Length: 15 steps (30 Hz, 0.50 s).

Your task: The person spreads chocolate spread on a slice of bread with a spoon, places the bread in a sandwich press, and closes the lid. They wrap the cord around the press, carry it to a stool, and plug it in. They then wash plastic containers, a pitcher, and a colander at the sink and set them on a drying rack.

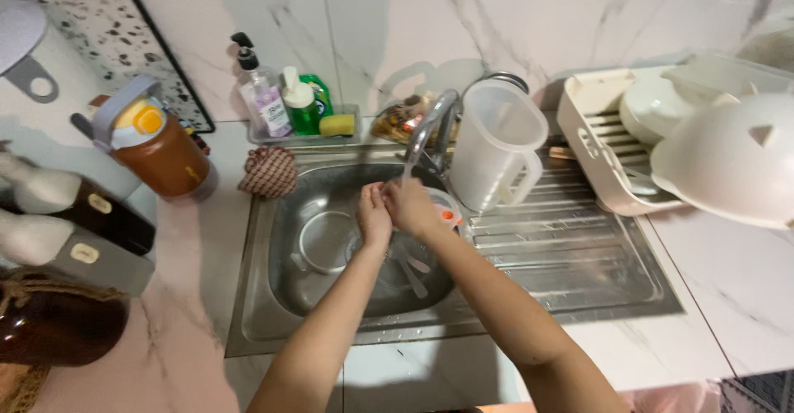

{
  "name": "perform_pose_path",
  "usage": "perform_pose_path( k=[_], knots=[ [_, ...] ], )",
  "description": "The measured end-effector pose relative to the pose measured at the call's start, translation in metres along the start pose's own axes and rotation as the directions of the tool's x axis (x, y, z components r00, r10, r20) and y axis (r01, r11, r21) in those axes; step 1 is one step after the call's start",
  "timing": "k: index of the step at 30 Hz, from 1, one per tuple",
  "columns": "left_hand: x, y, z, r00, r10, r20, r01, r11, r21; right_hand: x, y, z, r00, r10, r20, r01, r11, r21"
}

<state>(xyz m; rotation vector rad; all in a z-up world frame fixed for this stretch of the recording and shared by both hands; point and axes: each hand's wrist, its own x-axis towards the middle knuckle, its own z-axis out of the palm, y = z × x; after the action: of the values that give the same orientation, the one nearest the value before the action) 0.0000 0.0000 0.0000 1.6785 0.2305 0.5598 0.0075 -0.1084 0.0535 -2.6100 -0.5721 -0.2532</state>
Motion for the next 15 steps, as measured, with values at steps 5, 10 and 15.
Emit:
perform_pose_path(
  k=[5, 10, 15],
  knots=[
    [0.012, 0.006, -0.019, 0.999, -0.008, -0.045, 0.004, 0.996, -0.084, -0.001, 0.008, -0.011, 0.943, -0.333, 0.006, 0.328, 0.927, -0.182],
    [0.023, -0.004, -0.028, 0.915, -0.402, 0.040, 0.392, 0.862, -0.322, 0.035, 0.045, 0.004, 0.998, 0.069, -0.002, -0.069, 0.985, -0.161],
    [0.009, -0.014, -0.005, 0.904, -0.412, 0.113, 0.427, 0.871, -0.243, 0.066, 0.079, 0.000, 0.947, 0.006, 0.322, 0.054, 0.983, -0.178]
  ],
)
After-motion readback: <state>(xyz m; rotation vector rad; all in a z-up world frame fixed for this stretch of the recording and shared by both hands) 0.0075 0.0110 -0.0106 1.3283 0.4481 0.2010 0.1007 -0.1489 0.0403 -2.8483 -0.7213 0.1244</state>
